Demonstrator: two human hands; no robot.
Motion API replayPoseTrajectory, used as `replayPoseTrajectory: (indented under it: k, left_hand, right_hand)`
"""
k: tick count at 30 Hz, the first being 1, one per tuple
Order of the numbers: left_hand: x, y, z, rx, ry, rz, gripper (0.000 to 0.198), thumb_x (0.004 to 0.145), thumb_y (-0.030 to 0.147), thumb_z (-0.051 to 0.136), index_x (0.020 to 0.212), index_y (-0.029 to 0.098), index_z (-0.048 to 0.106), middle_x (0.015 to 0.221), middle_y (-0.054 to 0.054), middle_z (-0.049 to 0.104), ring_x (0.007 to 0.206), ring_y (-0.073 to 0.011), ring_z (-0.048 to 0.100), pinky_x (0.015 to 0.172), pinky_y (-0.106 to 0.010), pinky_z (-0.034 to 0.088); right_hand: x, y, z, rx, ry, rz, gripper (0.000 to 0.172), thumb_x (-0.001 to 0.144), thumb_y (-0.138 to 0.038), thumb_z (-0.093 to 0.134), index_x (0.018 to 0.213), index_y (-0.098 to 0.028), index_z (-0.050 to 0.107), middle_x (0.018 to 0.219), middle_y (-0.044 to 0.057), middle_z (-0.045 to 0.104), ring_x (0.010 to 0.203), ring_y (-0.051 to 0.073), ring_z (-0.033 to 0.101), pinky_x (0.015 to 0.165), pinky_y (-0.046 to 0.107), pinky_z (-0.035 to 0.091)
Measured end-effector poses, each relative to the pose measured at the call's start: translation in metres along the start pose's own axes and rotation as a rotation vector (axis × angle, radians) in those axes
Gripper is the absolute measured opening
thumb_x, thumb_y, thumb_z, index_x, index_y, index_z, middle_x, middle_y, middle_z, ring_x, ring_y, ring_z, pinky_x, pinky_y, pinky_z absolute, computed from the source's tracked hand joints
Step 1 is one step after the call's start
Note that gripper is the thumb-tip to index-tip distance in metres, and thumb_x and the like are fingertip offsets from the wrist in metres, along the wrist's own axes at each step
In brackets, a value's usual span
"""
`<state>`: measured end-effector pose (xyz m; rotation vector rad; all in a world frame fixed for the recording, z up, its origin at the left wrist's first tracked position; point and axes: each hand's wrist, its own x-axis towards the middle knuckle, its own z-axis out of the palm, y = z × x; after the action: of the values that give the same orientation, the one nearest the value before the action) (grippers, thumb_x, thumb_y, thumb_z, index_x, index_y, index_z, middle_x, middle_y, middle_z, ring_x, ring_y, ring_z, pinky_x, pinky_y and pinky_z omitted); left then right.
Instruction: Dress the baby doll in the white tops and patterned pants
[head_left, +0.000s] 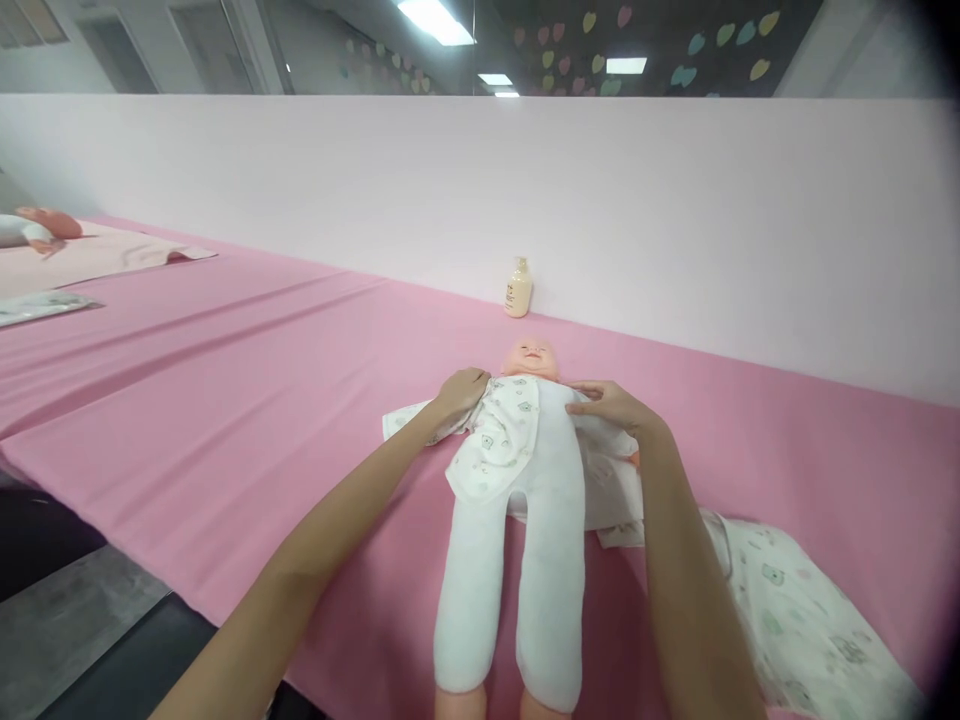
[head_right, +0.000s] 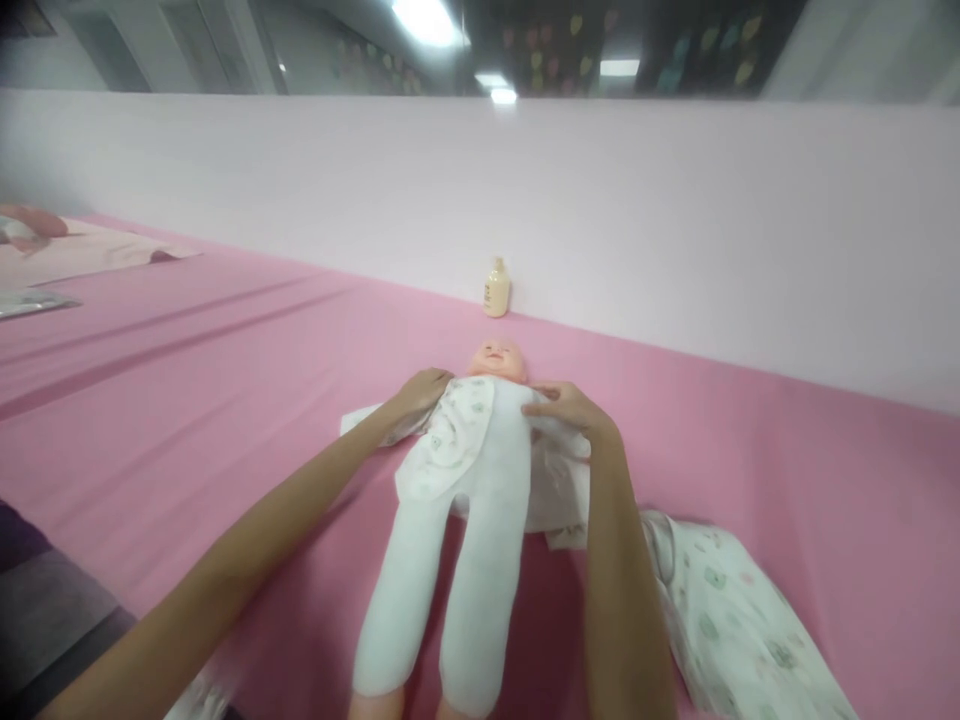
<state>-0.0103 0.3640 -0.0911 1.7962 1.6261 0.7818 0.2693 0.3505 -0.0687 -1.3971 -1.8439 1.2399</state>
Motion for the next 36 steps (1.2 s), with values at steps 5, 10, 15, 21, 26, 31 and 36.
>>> replayPoseTrajectory:
  k: [5,10,15,21,26,31,36]
  left_hand:
    - [-0.001,0.016,0.025,0.131,0.131,0.148,0.039,0.089,0.038,0.032,0.111,0.019,0.059,0.112,-0.010,0.064,0.104,-0.0253,0.057,0.091,-0.039,0.041]
    - [-0.015,0.032,0.041,0.023,0.255,0.316,0.065,0.084,0.037,0.047,0.140,0.011,0.027,0.143,-0.018,0.037,0.132,-0.0295,0.035,0.108,-0.046,0.028]
    - [-0.043,0.055,0.041,0.207,0.033,0.631,0.061,0.087,0.034,0.044,0.140,0.011,0.025,0.143,-0.017,0.037,0.132,-0.0275,0.033,0.108,-0.046,0.028]
    - [-0.048,0.076,0.040,0.523,-0.158,0.774,0.052,0.085,0.016,0.036,0.137,0.013,0.035,0.140,-0.013,0.044,0.132,-0.0246,0.036,0.107,-0.041,0.029]
    - [-0.045,0.111,0.060,0.849,-0.054,0.495,0.042,0.082,0.009,0.036,0.122,0.005,0.049,0.101,-0.021,0.065,0.098,-0.0325,0.060,0.086,-0.047,0.039]
    - [-0.039,0.124,0.097,0.864,-0.026,0.547,0.065,0.076,0.034,0.060,0.133,0.010,0.041,0.119,-0.024,0.056,0.111,-0.0424,0.050,0.092,-0.060,0.029]
    - [-0.025,0.112,0.093,0.404,-0.252,0.768,0.046,0.080,0.048,0.056,0.115,0.019,0.050,0.106,-0.008,0.063,0.095,-0.0253,0.059,0.080,-0.036,0.041]
  right_hand:
    - [0.003,0.003,-0.004,-0.092,-0.015,-0.001,0.068,0.064,-0.047,0.076,0.124,-0.021,0.058,0.132,0.008,0.054,0.123,0.027,0.047,0.098,0.033,0.042]
    - [0.004,0.005,-0.007,-0.305,-0.014,0.111,0.066,0.062,-0.058,0.072,0.114,-0.018,0.063,0.122,0.011,0.061,0.111,0.029,0.055,0.090,0.034,0.045]
    - [-0.005,-0.009,-0.006,-0.570,0.063,0.338,0.067,0.059,-0.070,0.066,0.097,-0.014,0.067,0.097,0.014,0.068,0.085,0.030,0.064,0.076,0.039,0.047]
    - [-0.016,-0.031,-0.004,-0.706,0.237,0.366,0.065,0.057,-0.065,0.070,0.102,-0.019,0.066,0.099,0.014,0.068,0.092,0.030,0.063,0.074,0.036,0.046]
    - [-0.033,-0.037,-0.012,-0.665,0.272,0.405,0.065,0.059,-0.060,0.072,0.109,-0.018,0.065,0.098,0.016,0.067,0.093,0.032,0.063,0.073,0.037,0.047]
    - [-0.056,-0.042,-0.030,-0.510,0.262,0.388,0.068,0.074,-0.050,0.062,0.133,-0.020,0.047,0.104,0.015,0.066,0.077,0.027,0.066,0.068,0.037,0.049]
    - [-0.075,-0.054,-0.041,-0.230,0.202,0.152,0.045,0.085,-0.035,0.048,0.129,-0.029,0.050,0.095,0.007,0.068,0.083,0.023,0.065,0.071,0.033,0.051]
